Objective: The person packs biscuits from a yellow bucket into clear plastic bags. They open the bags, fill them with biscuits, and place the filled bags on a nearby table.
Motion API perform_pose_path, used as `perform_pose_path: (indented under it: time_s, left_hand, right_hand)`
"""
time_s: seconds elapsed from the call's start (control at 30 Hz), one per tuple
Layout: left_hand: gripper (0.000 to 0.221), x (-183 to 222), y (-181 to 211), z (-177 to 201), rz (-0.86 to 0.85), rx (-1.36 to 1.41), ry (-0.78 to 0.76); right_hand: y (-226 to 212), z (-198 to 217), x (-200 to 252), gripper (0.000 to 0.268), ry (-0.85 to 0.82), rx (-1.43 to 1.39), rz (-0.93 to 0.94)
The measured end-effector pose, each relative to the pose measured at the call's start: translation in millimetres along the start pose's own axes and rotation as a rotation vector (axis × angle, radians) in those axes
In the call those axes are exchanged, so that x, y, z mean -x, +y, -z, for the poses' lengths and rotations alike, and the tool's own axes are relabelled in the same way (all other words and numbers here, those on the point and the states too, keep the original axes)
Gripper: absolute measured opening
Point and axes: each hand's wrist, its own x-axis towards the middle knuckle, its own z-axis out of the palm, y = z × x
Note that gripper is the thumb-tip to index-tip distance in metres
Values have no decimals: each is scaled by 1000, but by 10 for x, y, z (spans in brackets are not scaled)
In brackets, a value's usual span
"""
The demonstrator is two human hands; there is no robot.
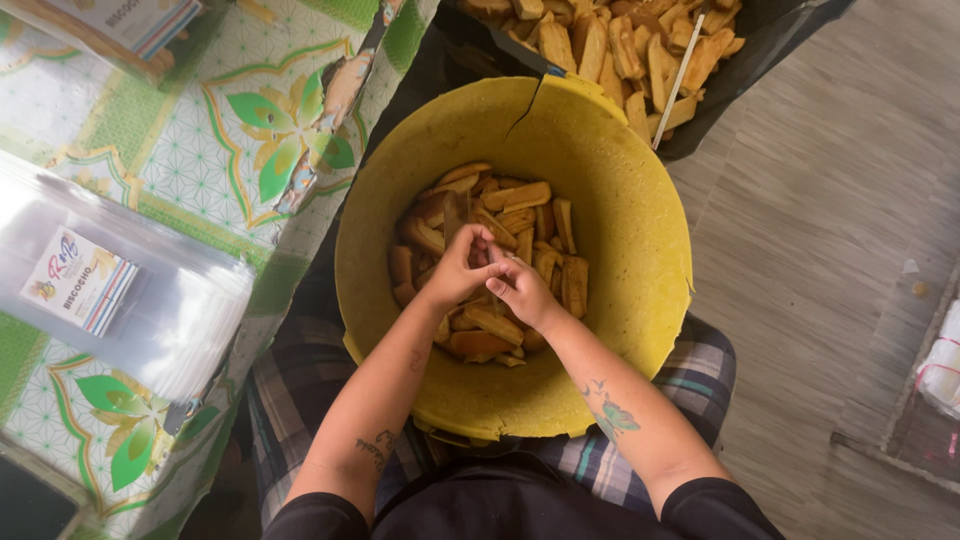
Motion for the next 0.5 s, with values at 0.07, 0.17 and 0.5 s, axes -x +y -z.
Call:
perform_pose_path:
  time_s: [0.07,0.17,0.5]
  left_hand:
    - [56,-9,-21,-1,-31,-64,7]
    - [54,-2,-46,15,-28,-178,33]
    - [30,-5,-116,-15,-43,-158,51]
  right_hand:
    - [10,1,-2,71,16,15,-41]
    - [59,-50,0,62,29,-11,-13]
    - [143,-29,-18,49,68,57,-72]
